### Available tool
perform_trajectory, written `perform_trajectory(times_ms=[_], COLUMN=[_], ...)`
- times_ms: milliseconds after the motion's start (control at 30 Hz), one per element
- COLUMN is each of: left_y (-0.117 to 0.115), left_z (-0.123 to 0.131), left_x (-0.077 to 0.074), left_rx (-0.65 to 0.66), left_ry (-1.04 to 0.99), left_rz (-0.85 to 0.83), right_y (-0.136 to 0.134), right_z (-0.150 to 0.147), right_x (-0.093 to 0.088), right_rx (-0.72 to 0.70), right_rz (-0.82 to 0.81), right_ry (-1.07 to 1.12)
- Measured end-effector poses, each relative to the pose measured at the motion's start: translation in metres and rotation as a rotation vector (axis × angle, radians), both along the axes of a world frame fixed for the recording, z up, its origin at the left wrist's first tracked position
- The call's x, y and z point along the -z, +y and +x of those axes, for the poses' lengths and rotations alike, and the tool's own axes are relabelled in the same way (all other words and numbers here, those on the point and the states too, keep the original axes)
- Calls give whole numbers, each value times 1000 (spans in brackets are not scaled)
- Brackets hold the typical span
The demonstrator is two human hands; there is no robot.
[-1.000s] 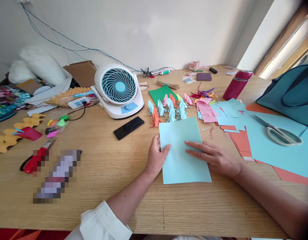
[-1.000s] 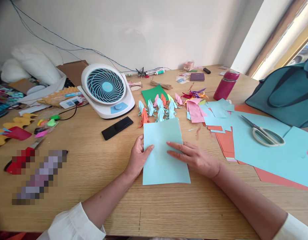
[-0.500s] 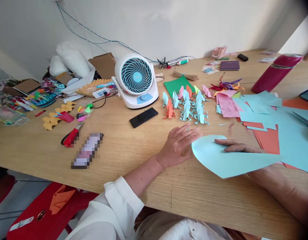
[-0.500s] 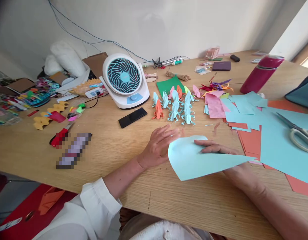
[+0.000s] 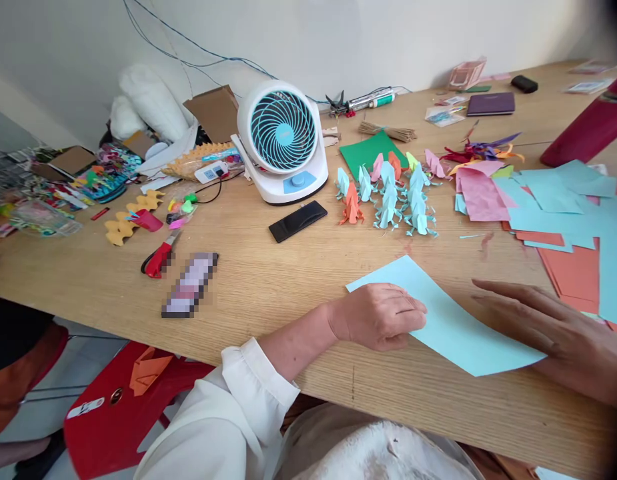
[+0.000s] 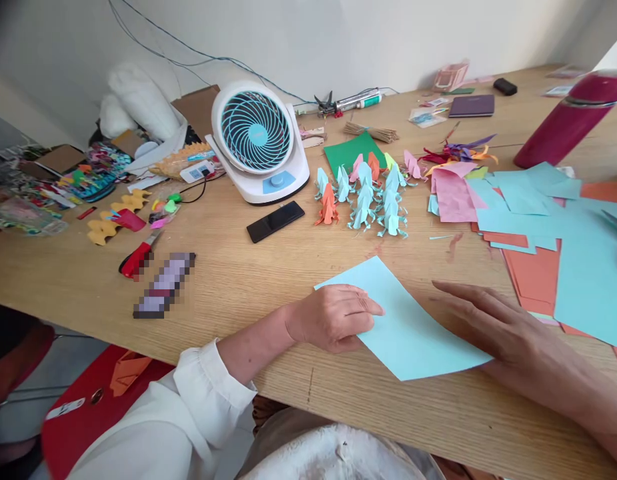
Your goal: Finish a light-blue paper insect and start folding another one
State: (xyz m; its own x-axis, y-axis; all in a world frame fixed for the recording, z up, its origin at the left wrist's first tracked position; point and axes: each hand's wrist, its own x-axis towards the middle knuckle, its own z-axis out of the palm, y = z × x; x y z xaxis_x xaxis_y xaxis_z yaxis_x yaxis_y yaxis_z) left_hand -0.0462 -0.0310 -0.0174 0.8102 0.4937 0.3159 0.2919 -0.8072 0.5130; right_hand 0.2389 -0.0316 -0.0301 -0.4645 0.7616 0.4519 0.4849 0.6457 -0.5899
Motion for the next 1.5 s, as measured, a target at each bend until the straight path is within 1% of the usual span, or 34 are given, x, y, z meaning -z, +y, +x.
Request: perform_trajectory(times_ms=[67,133,200,267,333,367,500,567,733,833,900,967,1000,1033,1100,1167,1233,1333,1400,1500], left_y=[-1,-3,-5,-7,-7,-7,-7,-7,-5,4,15,31,39,48,63,73,75,70,65,61], left_z=[1,1,1,1,0,0,1,2,7,11,13,15,16,18,21,25,28,29,29,28], left_x=[4,6,6,5,3,3,-1,-2,-7,-16,-26,-36,-40,-42,-41,-35,-28,-22,-23,-27], left_rx=[13,7,-6,-24,-44,-49,-99,-176,-427,-499,-493,-453,-417,-343,-222,-186,-195,-223,-222,-221], left_ry=[85,138,166,179,185,191,161,124,53,38,41,25,16,37,122,267,376,444,470,519], left_rz=[101,148,161,167,158,146,37,-37,-232,-365,-409,-375,-337,-322,-290,-201,-110,-18,-9,-40], right_y=[-5,-11,-17,-20,-22,-23,-27,-29,-32,-30,-29,-28,-28,-28,-28,-28,-29,-29,-28,-28], right_z=[-7,-10,-6,4,12,14,5,-2,-15,-20,-23,-25,-26,-27,-27,-27,-26,-26,-25,-25], right_x=[3,7,11,12,9,7,-2,-5,-7,-7,-7,-7,-7,-7,-6,-5,-5,-5,-6,-7], right_rx=[-19,-44,-98,-166,-204,-203,-139,-75,101,159,157,133,121,112,109,115,118,128,140,147], right_rz=[4,9,22,40,47,43,-23,-92,-343,-381,-374,-348,-334,-321,-304,-301,-305,-324,-346,-374], right_ry=[-4,-32,-120,-266,-384,-400,-319,-256,-102,-60,-72,-93,-101,-102,-93,-79,-60,-21,-2,8])
